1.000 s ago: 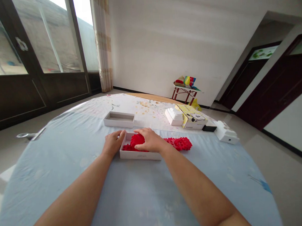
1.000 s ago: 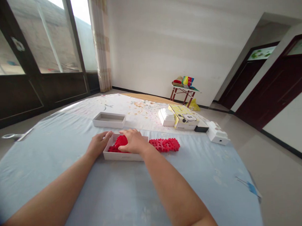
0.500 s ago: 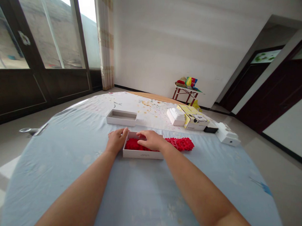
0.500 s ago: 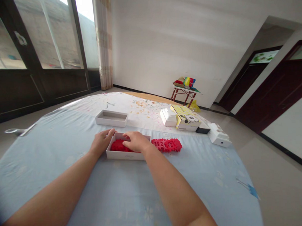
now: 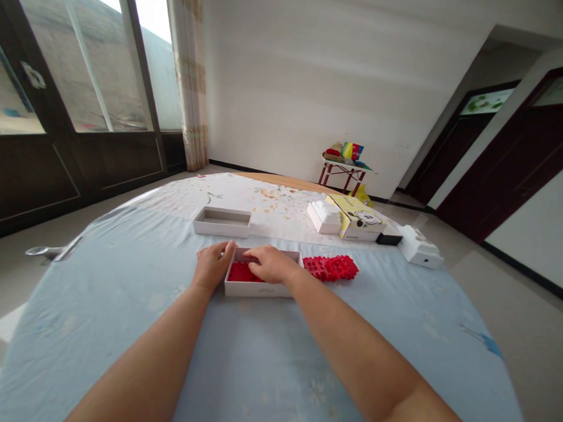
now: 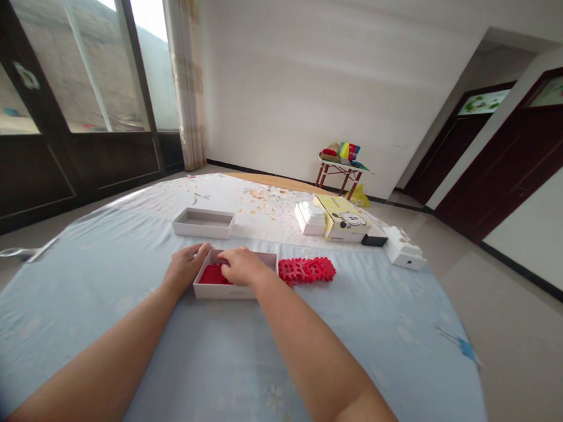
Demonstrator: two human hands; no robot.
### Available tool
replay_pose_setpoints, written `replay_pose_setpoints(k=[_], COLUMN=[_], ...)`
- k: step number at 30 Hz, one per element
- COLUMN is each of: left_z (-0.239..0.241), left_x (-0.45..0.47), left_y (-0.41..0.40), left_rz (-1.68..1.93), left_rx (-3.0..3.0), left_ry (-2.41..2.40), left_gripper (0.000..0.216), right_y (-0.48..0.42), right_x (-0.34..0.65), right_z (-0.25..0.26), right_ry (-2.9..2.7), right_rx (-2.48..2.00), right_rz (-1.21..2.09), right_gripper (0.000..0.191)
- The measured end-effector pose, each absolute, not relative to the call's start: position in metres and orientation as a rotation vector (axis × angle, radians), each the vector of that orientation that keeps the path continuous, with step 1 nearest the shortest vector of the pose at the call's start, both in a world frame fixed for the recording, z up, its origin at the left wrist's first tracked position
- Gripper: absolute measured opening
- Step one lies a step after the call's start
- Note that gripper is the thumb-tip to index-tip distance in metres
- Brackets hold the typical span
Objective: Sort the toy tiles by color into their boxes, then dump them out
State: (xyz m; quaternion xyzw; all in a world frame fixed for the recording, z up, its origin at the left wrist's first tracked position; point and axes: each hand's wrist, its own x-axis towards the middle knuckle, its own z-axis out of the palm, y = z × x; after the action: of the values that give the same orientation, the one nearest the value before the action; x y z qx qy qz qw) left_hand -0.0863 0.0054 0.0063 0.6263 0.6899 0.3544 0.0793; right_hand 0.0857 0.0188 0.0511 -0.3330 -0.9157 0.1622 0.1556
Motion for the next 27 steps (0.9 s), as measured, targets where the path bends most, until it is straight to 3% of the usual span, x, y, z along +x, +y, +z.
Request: replay_pose_setpoints(k=[13, 21, 27], left_z=[0.004, 0.004, 0.003], left_x=[-0.090, -0.091, -0.095], left_y=[0.009, 0.009, 0.011], left_rz=[1.043, 1.015, 1.038], left_rx=[1.895, 1.868, 1.879], left_ry=[2.075, 2.118, 2.052], left_gripper=[0.054, 0.053, 0.052], right_y=[0.016, 0.013, 0.020], right_x=[0.086, 0.181, 0.234], right_z=[0.052, 0.069, 0.047], right_ry=[-2.630, -2.235, -2.339], right_rx=[-0.925, -1.034, -1.304], right_rz=[0.573, 0.420, 0.344], right_gripper=[0.032, 0.031, 0.048])
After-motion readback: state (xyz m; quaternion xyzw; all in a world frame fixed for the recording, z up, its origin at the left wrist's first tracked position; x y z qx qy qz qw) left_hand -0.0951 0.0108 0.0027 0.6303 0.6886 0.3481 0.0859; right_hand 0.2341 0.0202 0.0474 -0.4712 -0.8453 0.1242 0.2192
